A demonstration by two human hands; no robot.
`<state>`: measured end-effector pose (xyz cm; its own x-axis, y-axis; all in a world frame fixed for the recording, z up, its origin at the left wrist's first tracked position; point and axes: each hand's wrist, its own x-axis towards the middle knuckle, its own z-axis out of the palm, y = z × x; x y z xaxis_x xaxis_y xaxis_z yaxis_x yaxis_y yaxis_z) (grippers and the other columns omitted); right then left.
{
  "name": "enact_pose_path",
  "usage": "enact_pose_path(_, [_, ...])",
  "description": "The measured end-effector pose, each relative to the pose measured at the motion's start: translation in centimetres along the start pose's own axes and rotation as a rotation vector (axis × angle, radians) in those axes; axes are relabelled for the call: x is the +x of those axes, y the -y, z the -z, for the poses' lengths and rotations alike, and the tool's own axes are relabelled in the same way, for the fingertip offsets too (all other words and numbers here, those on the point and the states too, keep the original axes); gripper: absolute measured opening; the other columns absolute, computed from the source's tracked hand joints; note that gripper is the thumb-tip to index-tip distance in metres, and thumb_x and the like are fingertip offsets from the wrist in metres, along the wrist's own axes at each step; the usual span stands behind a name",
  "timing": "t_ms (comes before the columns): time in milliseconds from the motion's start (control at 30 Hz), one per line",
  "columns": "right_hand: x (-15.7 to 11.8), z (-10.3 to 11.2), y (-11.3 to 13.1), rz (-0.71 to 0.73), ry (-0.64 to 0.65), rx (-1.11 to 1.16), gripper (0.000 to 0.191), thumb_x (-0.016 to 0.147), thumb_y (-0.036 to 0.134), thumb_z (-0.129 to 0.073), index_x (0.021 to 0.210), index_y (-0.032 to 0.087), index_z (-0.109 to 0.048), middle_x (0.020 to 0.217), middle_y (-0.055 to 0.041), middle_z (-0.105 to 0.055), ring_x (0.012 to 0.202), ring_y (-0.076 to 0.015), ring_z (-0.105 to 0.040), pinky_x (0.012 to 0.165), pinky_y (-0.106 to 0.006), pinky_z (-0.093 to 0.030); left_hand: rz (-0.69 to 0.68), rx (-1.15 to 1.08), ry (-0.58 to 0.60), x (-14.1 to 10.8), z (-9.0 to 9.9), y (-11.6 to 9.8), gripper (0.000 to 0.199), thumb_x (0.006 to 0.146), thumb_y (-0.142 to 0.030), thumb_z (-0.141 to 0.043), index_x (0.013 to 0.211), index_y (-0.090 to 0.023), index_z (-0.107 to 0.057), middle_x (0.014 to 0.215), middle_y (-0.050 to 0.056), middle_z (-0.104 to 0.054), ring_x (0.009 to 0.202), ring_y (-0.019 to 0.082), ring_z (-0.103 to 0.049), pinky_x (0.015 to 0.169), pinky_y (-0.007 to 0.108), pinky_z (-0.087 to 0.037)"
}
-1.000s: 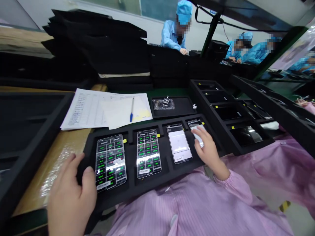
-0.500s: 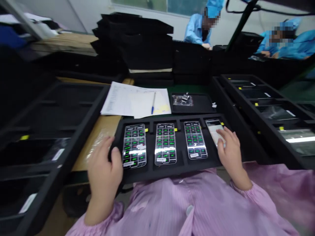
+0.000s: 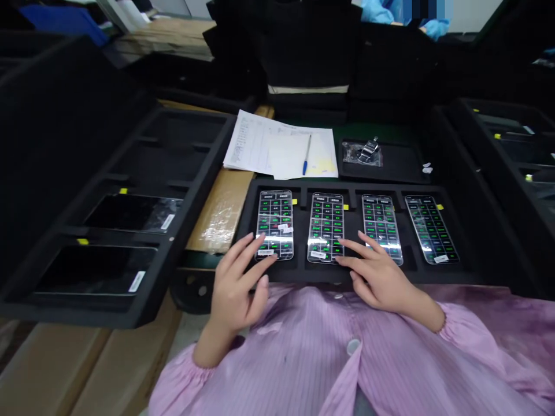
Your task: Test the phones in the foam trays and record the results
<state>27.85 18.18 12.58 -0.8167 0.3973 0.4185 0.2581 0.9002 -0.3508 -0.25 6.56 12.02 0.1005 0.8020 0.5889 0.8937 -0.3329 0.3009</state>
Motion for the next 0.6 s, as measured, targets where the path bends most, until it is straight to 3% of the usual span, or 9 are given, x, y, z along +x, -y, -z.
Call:
enact_pose_path(100, [-0.4,0.4,0.0,0.004,-0.047,-0.027,0.035,0.089,0.008,-0.043,0.118,0.015,-0.061,0.110,-0.0113,-0.074,0.129,-0.0263,-0.057,0.116,-0.056,-0.036,-0.022,0.023,0.045,0.0,-0.7,-0.3,0.035,0.087,-0.019,-0.049,0.115,-0.014,-0.068,0.145,0.019,-0.053,0.138,0.037,-0.043,0.107,0.055,-0.042])
enact_pose_path(267, [-3.3,2.2,-0.7,-0.130,-0.326,-0.095,0.036,0.088,0.007,-0.047,0.117,0.020,-0.065,0.106,-0.0060,-0.075,0.120,-0.0275,-0.064,0.111,-0.054,-0.042,-0.020,0.110,0.134,0.7,-1.2,-0.6,0.036,0.087,-0.023,-0.053,0.119,-0.017,-0.069,0.160,0.014,-0.035,0.144,0.040,-0.034,0.108,0.056,-0.040])
enact_pose_path(400, [-6.9,3.6,-1.6,-0.269,-0.519,-0.208,0.029,0.088,0.009,-0.051,0.106,0.023,-0.069,0.096,-0.0036,-0.076,0.109,-0.0276,-0.069,0.106,-0.053,-0.046,-0.012,0.048,0.071,0.9,-0.7,-0.4,0.055,0.087,-0.021,-0.053,0.141,-0.026,-0.055,0.166,0.004,-0.023,0.149,0.037,-0.028,0.116,0.057,-0.031])
enact_pose_path(500, [-8.3,3.9,-2.0,-0.325,-0.511,-0.242,0.026,0.089,0.012,-0.049,0.102,0.022,-0.069,0.097,-0.0051,-0.075,0.108,-0.0269,-0.069,0.104,-0.051,-0.048,0.017,0.033,-0.026,1.5,-0.7,0.0,0.067,0.087,-0.020,-0.053,0.150,-0.038,-0.042,0.163,-0.005,-0.028,0.148,0.033,-0.031,0.119,0.055,-0.028])
enact_pose_path(600, [-8.3,3.7,-2.2,-0.346,-0.403,-0.228,0.028,0.091,0.015,-0.047,0.108,0.020,-0.068,0.107,-0.0075,-0.074,0.117,-0.0268,-0.065,0.107,-0.050,-0.045,0.059,0.016,-0.102,2.4,-1.0,-0.2,0.065,0.088,-0.021,-0.053,0.148,-0.045,-0.042,0.159,-0.010,-0.037,0.145,0.030,-0.038,0.120,0.053,-0.028])
